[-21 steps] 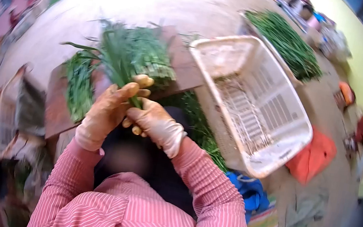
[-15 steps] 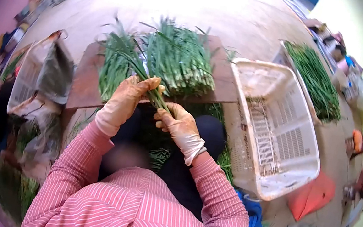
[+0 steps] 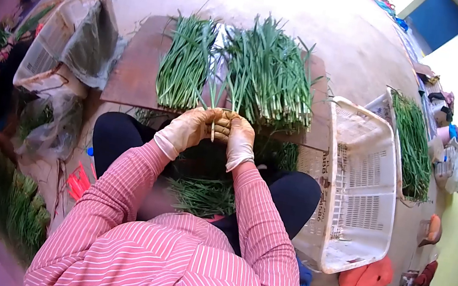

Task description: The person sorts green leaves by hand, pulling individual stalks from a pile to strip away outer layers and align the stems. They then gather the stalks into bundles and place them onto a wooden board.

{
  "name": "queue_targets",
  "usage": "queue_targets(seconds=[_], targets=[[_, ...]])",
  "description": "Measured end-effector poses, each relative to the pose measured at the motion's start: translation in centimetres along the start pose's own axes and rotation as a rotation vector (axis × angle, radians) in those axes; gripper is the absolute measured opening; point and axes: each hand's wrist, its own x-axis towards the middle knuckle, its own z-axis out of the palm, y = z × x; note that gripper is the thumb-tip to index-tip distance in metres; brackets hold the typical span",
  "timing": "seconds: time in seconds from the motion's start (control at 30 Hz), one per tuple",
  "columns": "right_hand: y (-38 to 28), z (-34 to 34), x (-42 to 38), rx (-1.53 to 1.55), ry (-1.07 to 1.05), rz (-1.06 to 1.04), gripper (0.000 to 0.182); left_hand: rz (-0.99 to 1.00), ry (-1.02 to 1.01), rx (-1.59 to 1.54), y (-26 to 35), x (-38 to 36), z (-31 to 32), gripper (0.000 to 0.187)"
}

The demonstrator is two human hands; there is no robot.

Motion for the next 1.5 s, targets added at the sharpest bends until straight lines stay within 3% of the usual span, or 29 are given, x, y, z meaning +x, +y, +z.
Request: queue_targets(seconds=[0.03,0.2,0.3,0.33,0.4,0.43,0.47,0.53,0.57,0.6,0.67,0.7,0.73,0.77,0.83,0.87,0.93,0.97,1.0,1.07,1.1,1.13,1.23,1.27,1.33,1.4,1.47,1.5], targets=[[0.6,-0.7,0.7,0.025,-0.044,-0.007,0.027,0.002,-0.098,-0.085,-0.4,0.0,-0.7,0.035],[0.9,-2.2,3.3,-0.024,0.091,-0.055,0.022,-0.063,0.043,-0.139,-2.2,-0.8,-3.6,0.041],[0.2,-2.5,3.1,-0.447,0.240,-0.101,0.027,-0.057,0.171,-0.122,-1.7,-2.4,-1.3,0.044],[-1.1,-1.5,2.0,-1.034,0.389,-0.255,0.036,-0.061,0.177,-0.122,-1.8,-2.8,-1.2,0.044],[0.0,-1.8,1.0,-1.388,0.529,-0.760,0.043,0.011,0.287,0.060,-2.1,-3.6,-1.1,0.041],[-1.4,-0.1,-0.9,-1.423,0.468,-0.663,0.045,-0.023,0.411,0.211,-1.7,-4.0,0.2,0.041],[-1.6,1.0,-2.1,-1.393,0.351,-0.712,0.047,-0.010,0.475,0.320,-2.0,-4.3,1.0,0.035],[-0.3,2.0,-3.1,-1.467,0.080,-0.626,0.045,0.200,0.225,0.025,-5.9,-2.8,-2.2,0.033],[0.3,2.4,-3.1,-1.451,0.082,-0.586,0.043,0.316,0.378,-0.195,-7.2,-1.7,-0.7,0.035],[0.8,2.7,-3.1,-1.432,0.082,-0.549,0.041,0.286,0.316,-0.248,-7.3,-2.2,-0.3,0.041],[1.7,1.7,-2.3,-1.354,0.149,-0.400,0.035,0.226,0.491,0.653,-4.7,-4.7,3.6,0.045],[1.1,1.6,-2.6,-1.274,0.136,-0.339,0.034,-0.047,0.388,0.309,-4.3,-4.9,2.4,0.049],[0.7,1.5,-3.1,-1.195,0.122,-0.277,0.033,-0.058,0.246,0.065,-3.9,-5.2,1.4,0.048],[0.9,1.2,-3.5,-1.004,0.093,-0.240,0.031,-0.054,0.251,0.068,-4.3,-5.7,1.0,0.048],[0.8,1.5,-4.7,-0.901,0.025,-0.365,0.018,0.444,0.261,0.486,-4.7,-7.2,1.6,0.041],[0.4,1.7,-5.3,-0.858,-0.027,-0.381,0.013,0.444,0.262,0.487,-4.1,-7.1,1.4,0.041],[0.9,2.0,-5.9,-0.798,-0.137,-0.639,0.010,0.010,0.117,-0.184,-2.1,-6.0,0.7,0.037],[1.1,1.7,-6.1,-0.910,-0.158,-0.709,0.013,0.064,0.233,-0.077,-2.0,-5.7,1.2,0.036],[1.4,1.7,-6.7,-0.914,-0.159,-0.777,0.015,-0.007,0.118,-0.099,-1.6,-5.7,0.1,0.036],[0.6,1.9,-8.7,-1.055,-0.391,-0.693,0.017,0.012,0.229,-0.070,-1.5,-5.1,-0.7,0.037],[0.9,1.6,-9.2,-1.083,-0.576,-0.752,0.015,0.013,0.243,-0.077,-0.9,-5.2,-0.6,0.038],[0.7,1.5,-10.4,-1.030,-0.701,-0.480,0.014,0.010,0.241,-0.082,-0.8,-5.1,-0.7,0.041],[-0.8,-0.9,-10.7,-1.591,-0.731,0.136,0.035,-0.007,0.205,-0.084,-0.3,-5.5,-0.3,0.043],[-1.5,-1.6,-10.3,-1.573,-0.653,0.267,0.036,0.000,0.185,-0.082,-0.4,-5.5,-0.3,0.045],[-1.0,-1.7,-9.8,-1.317,-0.305,0.017,0.042,-0.001,0.164,-0.081,-0.6,-5.6,0.0,0.048],[-1.0,-0.5,-8.6,-1.108,-0.260,0.006,0.051,-0.022,0.172,-0.059,-1.3,-5.5,0.7,0.051],[1.0,0.0,-7.2,-1.201,-0.297,-0.044,0.046,-0.021,0.148,-0.033,-1.5,-5.8,2.0,0.055],[1.3,0.9,-7.2,-0.983,-0.237,0.190,0.035,-0.027,0.152,-0.002,-1.3,-6.0,2.5,0.054]])
